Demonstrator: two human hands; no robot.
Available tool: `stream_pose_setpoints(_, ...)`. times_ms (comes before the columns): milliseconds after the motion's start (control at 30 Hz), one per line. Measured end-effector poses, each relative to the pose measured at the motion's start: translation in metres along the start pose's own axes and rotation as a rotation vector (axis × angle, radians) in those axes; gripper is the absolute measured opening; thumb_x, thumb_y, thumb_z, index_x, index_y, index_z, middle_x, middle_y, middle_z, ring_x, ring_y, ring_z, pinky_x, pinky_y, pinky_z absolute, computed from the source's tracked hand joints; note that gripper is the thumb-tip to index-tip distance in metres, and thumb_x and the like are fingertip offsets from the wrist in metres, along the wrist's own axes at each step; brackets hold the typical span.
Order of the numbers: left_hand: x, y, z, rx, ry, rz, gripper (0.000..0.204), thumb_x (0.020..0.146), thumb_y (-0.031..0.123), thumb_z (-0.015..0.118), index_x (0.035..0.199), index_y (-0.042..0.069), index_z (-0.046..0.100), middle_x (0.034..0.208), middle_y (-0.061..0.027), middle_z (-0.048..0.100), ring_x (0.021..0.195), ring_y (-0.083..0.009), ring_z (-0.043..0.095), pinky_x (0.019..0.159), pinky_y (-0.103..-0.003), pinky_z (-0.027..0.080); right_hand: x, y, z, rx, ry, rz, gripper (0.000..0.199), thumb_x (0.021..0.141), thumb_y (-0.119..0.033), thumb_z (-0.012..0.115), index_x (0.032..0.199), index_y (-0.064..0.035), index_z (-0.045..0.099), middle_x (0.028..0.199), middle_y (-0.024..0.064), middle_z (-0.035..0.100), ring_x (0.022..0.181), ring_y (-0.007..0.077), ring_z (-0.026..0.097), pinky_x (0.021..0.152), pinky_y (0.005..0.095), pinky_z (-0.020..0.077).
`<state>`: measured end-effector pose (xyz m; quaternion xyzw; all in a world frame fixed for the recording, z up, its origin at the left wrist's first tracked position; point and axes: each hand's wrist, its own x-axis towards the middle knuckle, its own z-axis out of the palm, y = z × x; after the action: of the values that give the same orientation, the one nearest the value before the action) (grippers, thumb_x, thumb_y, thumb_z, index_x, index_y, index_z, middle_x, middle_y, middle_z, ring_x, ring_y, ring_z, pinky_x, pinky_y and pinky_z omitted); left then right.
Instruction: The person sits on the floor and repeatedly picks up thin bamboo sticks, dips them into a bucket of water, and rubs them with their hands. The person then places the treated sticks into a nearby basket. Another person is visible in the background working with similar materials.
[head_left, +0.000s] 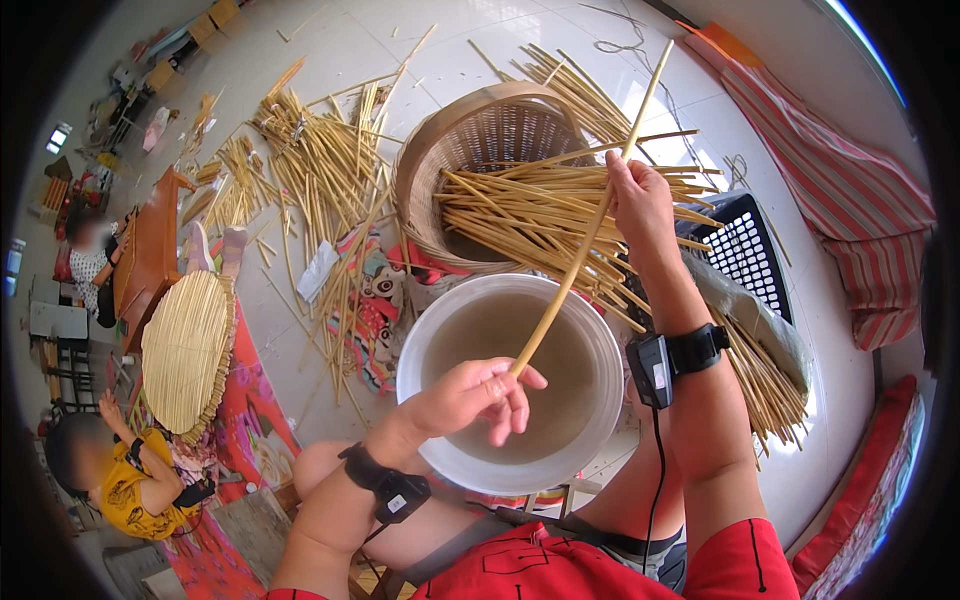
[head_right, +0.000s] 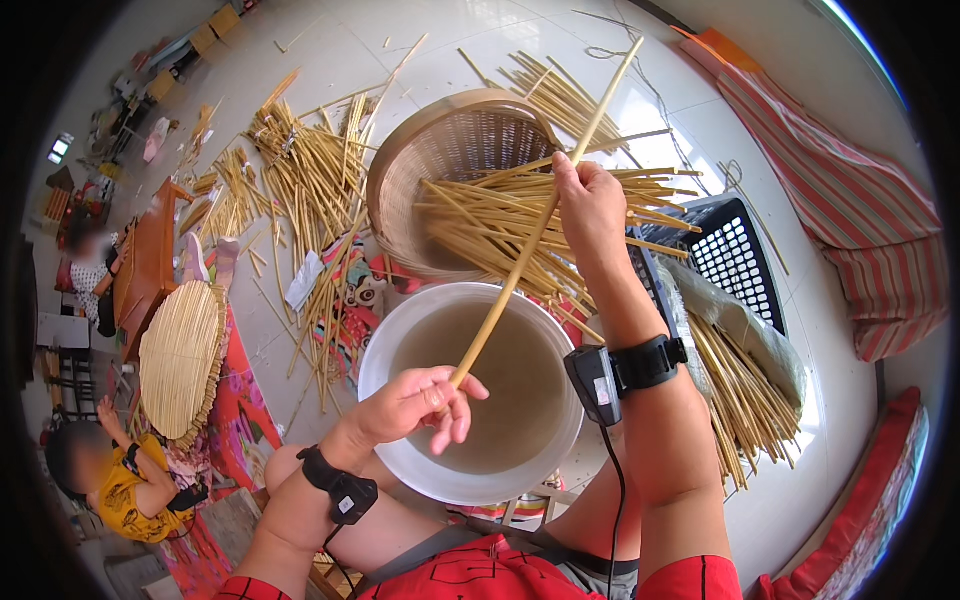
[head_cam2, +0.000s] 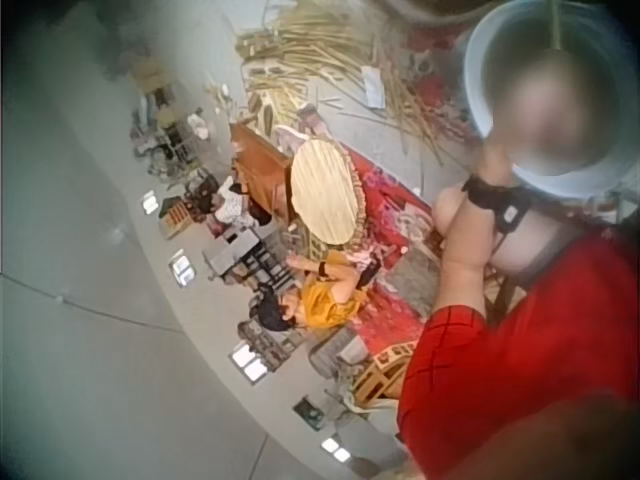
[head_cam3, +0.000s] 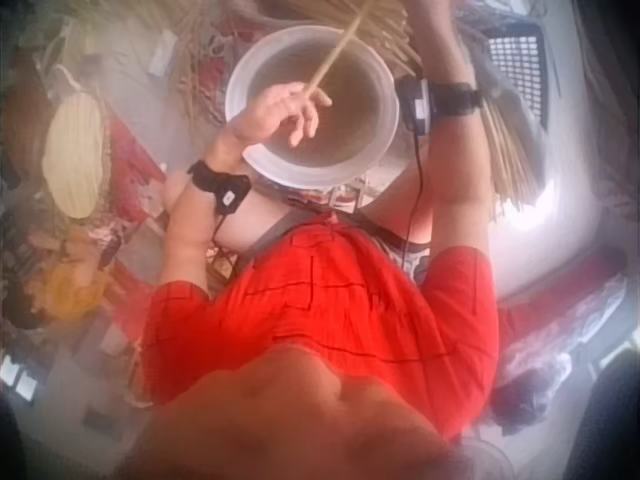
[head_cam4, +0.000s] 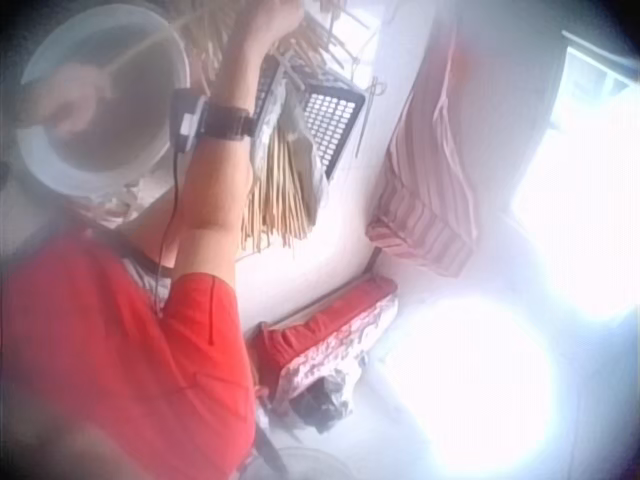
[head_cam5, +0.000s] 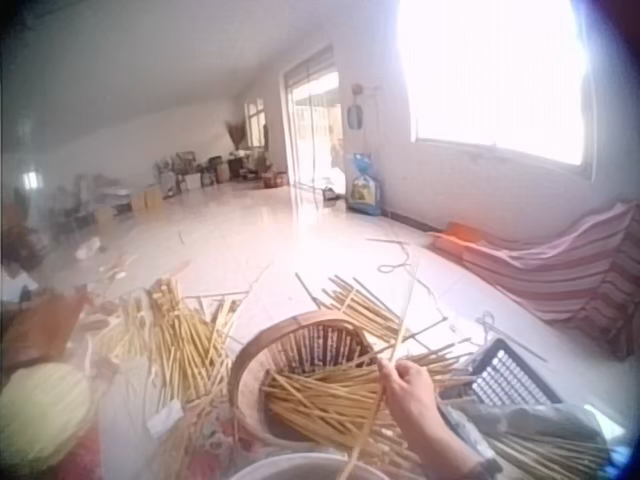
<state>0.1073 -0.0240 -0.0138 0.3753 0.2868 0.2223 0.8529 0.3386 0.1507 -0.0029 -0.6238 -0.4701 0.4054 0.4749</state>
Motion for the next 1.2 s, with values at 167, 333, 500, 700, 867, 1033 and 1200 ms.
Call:
stream_pose_setpoints(167, 0.004, -0.005, -0.007, 0.047, 0.035, -0.022, 0.034, 0.104, 0.031, 0.035, 0.096, 0.002, 0.051, 0.066, -0.0104, 0.059, 0.045, -0.0070, 0.047, 0.046, -0.019, 0.040, -0.002, -0.001, 0.002, -0.011, -0.013, -0.012, 0.036, 0.096, -0.034, 0.058, 0.075, -0.0041, 0.057, 0.061, -0.0022, 0.047, 0.054, 0.0055, 0.039, 0.049, 0.0230, 0.0328)
stream_pose_setpoints(333, 0.018, -0.025, -0.009, 0.671, 0.343, 0.013, 0.030, 0.102, 0.029, 0.039, 0.091, 0.003, 0.048, 0.061, -0.0085, 0.059, 0.048, -0.0186, 0.055, 0.049, -0.031, 0.045, -0.002, 0.006, 0.005, 0.004, -0.024, -0.117, 0.040, 0.095, -0.034, 0.058, 0.077, 0.0018, 0.061, 0.062, 0.0046, 0.055, 0.058, 0.0104, 0.047, 0.055, 0.0299, 0.0407)
stream_pose_setpoints(500, 0.026, -0.041, -0.014, 1.119, 0.471, 0.106, 0.025, 0.099, 0.024, 0.044, 0.088, 0.002, 0.051, 0.067, -0.0134, 0.062, 0.062, -0.0340, 0.062, 0.056, -0.046, 0.048, -0.007, 0.002, 0.008, -0.089, 0.076, -0.280, 0.037, 0.098, -0.031, 0.052, 0.080, 0.0008, 0.058, 0.060, 0.0058, 0.052, 0.056, 0.0122, 0.047, 0.053, 0.0313, 0.0402)
stream_pose_setpoints(700, 0.022, -0.061, -0.023, 1.414, 0.497, 0.069, 0.021, 0.096, 0.021, 0.047, 0.086, 0.003, 0.054, 0.070, -0.0158, 0.063, 0.067, -0.0380, 0.063, 0.061, -0.049, 0.050, 0.002, -0.009, -0.009, -0.013, 0.298, -0.373, 0.035, 0.100, -0.030, 0.048, 0.081, -0.0023, 0.056, 0.060, 0.0002, 0.047, 0.055, 0.0091, 0.043, 0.051, 0.0270, 0.0367)
stream_pose_setpoints(867, 0.018, -0.057, -0.022, 1.386, 0.385, -0.039, 0.018, 0.094, 0.020, 0.049, 0.089, 0.004, 0.053, 0.080, -0.0169, 0.062, 0.079, -0.0383, 0.061, 0.069, -0.048, 0.049, 0.009, -0.013, -0.024, 0.263, 0.384, -0.438, 0.031, 0.102, -0.029, 0.047, 0.083, -0.0056, 0.054, 0.060, -0.0038, 0.043, 0.053, 0.0023, 0.036, 0.046, 0.0200, 0.0284)
stream_pose_setpoints(1033, 0.021, -0.067, -0.023, 1.392, 0.314, 0.004, 0.016, 0.093, 0.018, 0.051, 0.090, 0.003, 0.054, 0.087, -0.0173, 0.061, 0.084, -0.0378, 0.061, 0.072, -0.047, 0.048, 0.008, -0.006, -0.022, 0.003, 0.185, -0.164, 0.028, 0.097, -0.029, 0.056, 0.100, -0.0013, 0.059, 0.071, 0.0007, 0.055, 0.059, 0.0060, 0.047, 0.051, 0.0217, 0.0382)
stream_pose_setpoints(1200, 0.019, -0.067, -0.024, 1.379, 0.324, -0.029, 0.015, 0.092, 0.017, 0.052, 0.090, 0.003, 0.054, 0.086, -0.0170, 0.061, 0.083, -0.0378, 0.061, 0.072, -0.047, 0.049, 0.015, 0.003, -0.017, 0.017, 0.289, -0.275, 0.028, 0.093, -0.023, 0.062, 0.106, 0.0014, 0.059, 0.076, 0.0037, 0.059, 0.067, 0.0088, 0.051, 0.061, 0.0241, 0.0428)
